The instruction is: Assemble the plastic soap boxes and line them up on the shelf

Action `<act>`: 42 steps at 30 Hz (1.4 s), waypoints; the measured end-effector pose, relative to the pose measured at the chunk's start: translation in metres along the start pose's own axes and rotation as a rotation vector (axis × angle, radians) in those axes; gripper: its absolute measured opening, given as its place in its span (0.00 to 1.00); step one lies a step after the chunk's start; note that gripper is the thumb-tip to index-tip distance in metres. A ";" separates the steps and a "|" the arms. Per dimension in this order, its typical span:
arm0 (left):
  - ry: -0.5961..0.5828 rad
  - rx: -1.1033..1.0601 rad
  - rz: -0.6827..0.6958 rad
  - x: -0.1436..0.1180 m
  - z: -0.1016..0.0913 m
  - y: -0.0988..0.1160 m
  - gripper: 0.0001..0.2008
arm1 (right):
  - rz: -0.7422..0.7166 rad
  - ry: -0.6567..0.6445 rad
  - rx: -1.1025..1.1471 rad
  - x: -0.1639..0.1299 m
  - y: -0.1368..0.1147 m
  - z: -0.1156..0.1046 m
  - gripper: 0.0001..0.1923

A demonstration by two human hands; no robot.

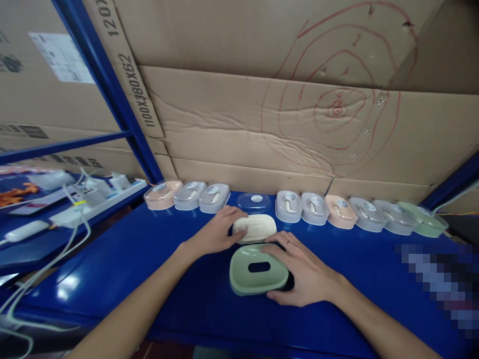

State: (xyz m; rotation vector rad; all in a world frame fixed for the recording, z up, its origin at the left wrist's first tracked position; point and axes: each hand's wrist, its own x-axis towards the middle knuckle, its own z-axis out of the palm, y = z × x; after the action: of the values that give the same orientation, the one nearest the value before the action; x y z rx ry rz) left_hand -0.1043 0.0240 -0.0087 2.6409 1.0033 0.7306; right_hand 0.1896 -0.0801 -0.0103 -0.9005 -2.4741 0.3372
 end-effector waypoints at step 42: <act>-0.065 -0.038 -0.069 -0.006 0.012 -0.002 0.30 | 0.059 -0.010 0.035 0.000 0.012 0.009 0.62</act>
State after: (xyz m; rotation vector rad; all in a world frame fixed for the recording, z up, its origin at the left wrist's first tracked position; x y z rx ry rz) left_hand -0.1025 0.0213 -0.0219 2.5669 1.0465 0.6386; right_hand 0.1916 -0.0715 -0.0226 -0.9608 -2.4474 0.4044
